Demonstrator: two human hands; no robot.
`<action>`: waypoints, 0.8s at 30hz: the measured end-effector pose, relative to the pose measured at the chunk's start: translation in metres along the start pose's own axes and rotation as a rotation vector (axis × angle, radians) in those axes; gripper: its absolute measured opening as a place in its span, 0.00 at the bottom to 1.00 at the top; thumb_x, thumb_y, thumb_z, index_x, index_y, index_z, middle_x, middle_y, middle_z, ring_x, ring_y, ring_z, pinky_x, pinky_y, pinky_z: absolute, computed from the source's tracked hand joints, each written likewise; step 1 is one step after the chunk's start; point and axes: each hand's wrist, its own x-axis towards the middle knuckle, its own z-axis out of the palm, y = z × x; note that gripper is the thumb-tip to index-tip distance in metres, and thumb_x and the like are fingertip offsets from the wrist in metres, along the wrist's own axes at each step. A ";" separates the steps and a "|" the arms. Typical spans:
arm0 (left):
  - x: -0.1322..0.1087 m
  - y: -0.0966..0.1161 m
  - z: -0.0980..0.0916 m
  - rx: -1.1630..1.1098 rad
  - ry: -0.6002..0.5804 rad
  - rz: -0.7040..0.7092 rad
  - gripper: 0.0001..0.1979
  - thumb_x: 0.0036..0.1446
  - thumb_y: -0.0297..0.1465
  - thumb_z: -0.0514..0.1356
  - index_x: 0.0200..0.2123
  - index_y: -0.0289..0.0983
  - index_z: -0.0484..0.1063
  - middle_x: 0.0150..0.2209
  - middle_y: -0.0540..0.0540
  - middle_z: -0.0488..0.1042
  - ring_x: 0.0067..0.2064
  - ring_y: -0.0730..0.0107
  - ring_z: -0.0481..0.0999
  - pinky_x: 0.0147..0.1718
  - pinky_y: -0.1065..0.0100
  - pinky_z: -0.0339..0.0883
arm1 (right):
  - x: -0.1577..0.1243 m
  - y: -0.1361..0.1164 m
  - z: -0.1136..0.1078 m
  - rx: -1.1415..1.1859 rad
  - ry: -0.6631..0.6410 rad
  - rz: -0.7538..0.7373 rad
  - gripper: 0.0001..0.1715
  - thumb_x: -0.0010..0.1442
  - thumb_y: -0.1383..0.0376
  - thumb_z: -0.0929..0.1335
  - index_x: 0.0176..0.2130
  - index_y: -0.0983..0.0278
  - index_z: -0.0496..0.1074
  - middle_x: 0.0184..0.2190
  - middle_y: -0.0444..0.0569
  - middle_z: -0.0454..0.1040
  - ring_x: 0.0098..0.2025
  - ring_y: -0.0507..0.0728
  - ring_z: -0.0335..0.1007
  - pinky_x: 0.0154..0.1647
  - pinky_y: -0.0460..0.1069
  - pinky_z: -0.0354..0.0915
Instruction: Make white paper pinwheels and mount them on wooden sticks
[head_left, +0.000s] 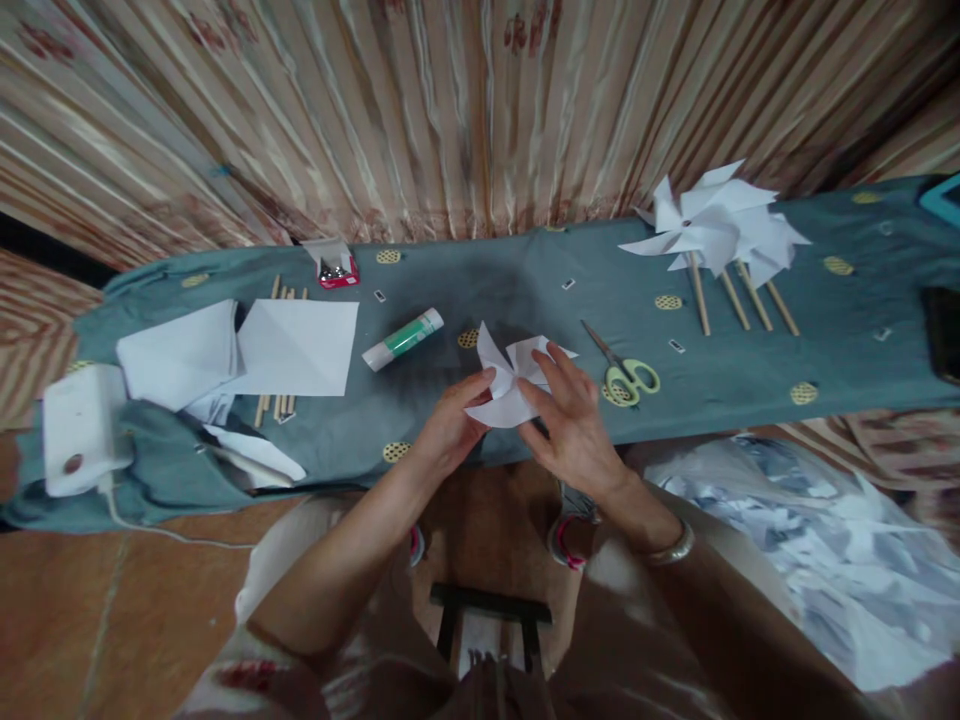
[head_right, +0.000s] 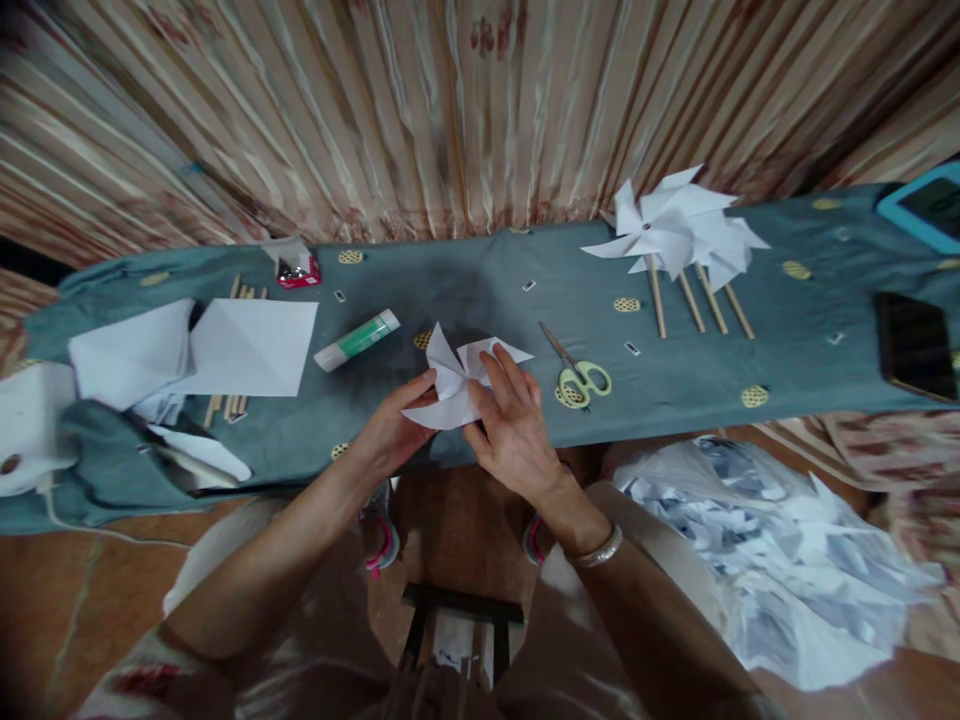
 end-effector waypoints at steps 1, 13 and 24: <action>0.000 0.001 0.000 -0.003 -0.001 0.007 0.16 0.47 0.40 0.68 0.33 0.32 0.79 0.31 0.45 0.80 0.33 0.68 0.77 0.35 0.69 0.67 | -0.001 -0.001 -0.001 0.006 -0.001 -0.023 0.26 0.65 0.56 0.64 0.59 0.63 0.66 0.67 0.62 0.57 0.72 0.69 0.43 0.63 0.69 0.54; -0.003 0.015 0.006 0.132 0.041 0.046 0.18 0.35 0.31 0.75 0.33 0.33 0.79 0.30 0.47 0.81 0.29 0.69 0.77 0.35 0.67 0.69 | -0.003 -0.003 -0.010 0.020 -0.020 -0.091 0.36 0.67 0.46 0.58 0.66 0.60 0.55 0.71 0.60 0.43 0.73 0.72 0.35 0.61 0.72 0.54; -0.001 0.010 0.006 0.172 0.122 0.077 0.19 0.33 0.30 0.75 0.32 0.33 0.80 0.30 0.47 0.81 0.30 0.68 0.77 0.34 0.68 0.69 | -0.002 -0.007 -0.017 0.119 -0.036 -0.050 0.31 0.69 0.51 0.56 0.68 0.48 0.49 0.73 0.49 0.39 0.74 0.70 0.32 0.66 0.72 0.51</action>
